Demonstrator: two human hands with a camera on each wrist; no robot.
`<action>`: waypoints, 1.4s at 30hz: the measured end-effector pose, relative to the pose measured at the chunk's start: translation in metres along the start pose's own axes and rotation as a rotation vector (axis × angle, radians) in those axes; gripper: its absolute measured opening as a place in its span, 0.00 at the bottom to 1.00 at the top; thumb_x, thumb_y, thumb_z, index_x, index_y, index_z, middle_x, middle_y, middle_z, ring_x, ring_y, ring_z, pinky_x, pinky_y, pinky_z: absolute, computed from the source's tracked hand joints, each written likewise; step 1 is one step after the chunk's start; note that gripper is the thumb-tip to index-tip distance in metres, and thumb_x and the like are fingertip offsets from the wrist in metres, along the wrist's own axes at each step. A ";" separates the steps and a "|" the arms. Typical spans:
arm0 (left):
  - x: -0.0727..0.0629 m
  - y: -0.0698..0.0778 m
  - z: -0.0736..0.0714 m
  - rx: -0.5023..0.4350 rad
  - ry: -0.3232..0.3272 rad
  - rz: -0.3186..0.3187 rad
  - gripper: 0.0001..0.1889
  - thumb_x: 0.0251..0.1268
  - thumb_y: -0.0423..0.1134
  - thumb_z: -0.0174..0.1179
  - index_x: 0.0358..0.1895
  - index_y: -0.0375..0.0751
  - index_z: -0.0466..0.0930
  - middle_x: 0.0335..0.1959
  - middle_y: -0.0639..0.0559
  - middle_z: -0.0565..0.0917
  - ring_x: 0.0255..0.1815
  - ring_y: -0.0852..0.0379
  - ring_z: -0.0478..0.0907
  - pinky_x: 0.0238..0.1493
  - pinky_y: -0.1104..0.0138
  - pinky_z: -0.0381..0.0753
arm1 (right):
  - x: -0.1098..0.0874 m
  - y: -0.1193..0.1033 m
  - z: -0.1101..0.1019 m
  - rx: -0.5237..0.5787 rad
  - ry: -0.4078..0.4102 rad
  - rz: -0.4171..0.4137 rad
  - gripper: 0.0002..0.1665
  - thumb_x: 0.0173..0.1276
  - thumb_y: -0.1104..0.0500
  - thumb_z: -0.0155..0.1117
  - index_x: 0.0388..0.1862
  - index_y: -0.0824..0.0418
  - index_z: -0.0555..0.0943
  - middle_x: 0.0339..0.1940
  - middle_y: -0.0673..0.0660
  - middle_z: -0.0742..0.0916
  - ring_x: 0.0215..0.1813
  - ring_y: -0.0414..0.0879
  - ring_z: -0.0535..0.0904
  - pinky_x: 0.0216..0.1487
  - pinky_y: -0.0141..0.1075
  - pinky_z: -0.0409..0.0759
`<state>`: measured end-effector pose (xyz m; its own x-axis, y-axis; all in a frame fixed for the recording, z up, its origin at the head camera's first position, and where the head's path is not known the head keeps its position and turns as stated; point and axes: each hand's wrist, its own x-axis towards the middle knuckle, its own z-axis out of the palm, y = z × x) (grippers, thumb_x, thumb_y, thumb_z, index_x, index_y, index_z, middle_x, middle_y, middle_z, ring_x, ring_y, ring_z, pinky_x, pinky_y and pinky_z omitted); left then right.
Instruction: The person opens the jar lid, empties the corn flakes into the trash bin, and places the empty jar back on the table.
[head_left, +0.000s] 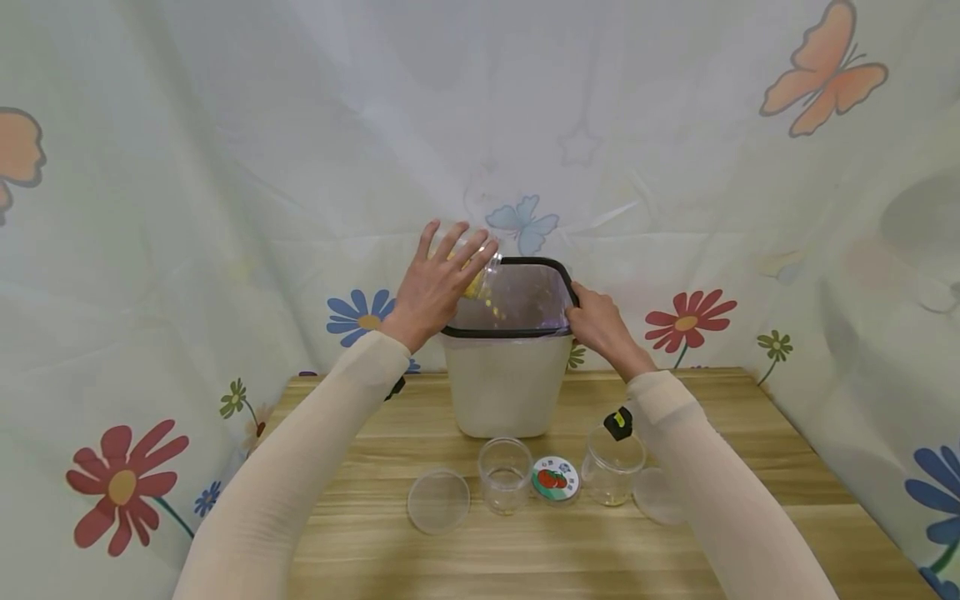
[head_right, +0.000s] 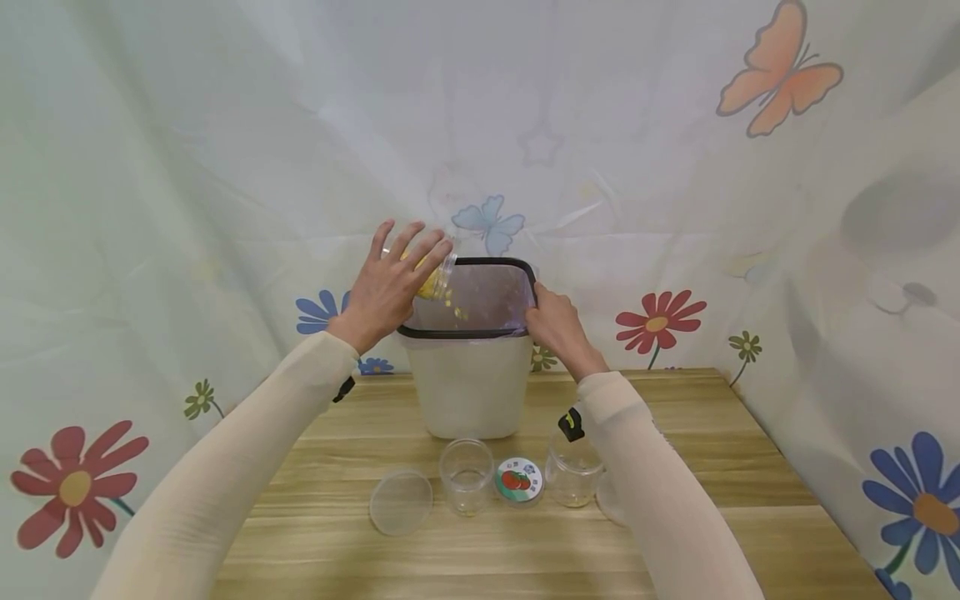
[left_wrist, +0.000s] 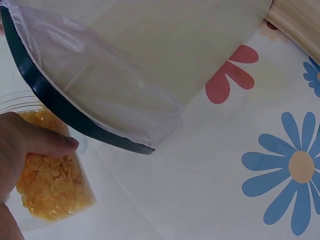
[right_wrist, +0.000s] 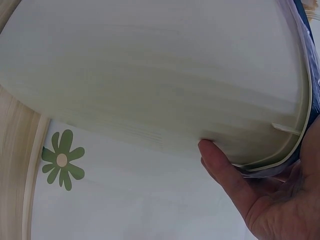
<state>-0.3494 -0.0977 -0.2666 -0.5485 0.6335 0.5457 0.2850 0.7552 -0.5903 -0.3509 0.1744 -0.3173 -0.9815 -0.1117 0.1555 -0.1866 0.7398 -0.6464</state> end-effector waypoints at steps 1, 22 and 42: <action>0.000 0.000 0.000 0.004 -0.003 0.004 0.50 0.54 0.40 0.68 0.79 0.55 0.47 0.78 0.53 0.57 0.79 0.46 0.51 0.78 0.44 0.46 | 0.000 0.000 0.000 -0.001 0.000 0.000 0.36 0.74 0.59 0.41 0.80 0.63 0.50 0.73 0.73 0.67 0.44 0.61 0.84 0.34 0.40 0.87; 0.000 0.002 0.000 0.026 -0.036 0.025 0.51 0.55 0.40 0.68 0.79 0.55 0.44 0.80 0.54 0.53 0.81 0.47 0.47 0.79 0.44 0.42 | 0.001 0.001 0.000 0.010 0.000 -0.007 0.36 0.74 0.59 0.41 0.80 0.63 0.50 0.74 0.72 0.67 0.45 0.61 0.84 0.35 0.40 0.87; 0.003 0.000 -0.001 0.145 -0.041 0.099 0.56 0.52 0.44 0.71 0.80 0.56 0.40 0.80 0.53 0.51 0.81 0.47 0.45 0.79 0.42 0.37 | 0.000 0.001 -0.001 -0.001 -0.001 -0.006 0.36 0.74 0.59 0.40 0.80 0.63 0.50 0.75 0.71 0.65 0.51 0.63 0.82 0.37 0.42 0.87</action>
<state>-0.3499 -0.0953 -0.2643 -0.5559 0.6941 0.4575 0.2245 0.6552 -0.7213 -0.3512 0.1758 -0.3178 -0.9805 -0.1164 0.1585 -0.1921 0.7395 -0.6452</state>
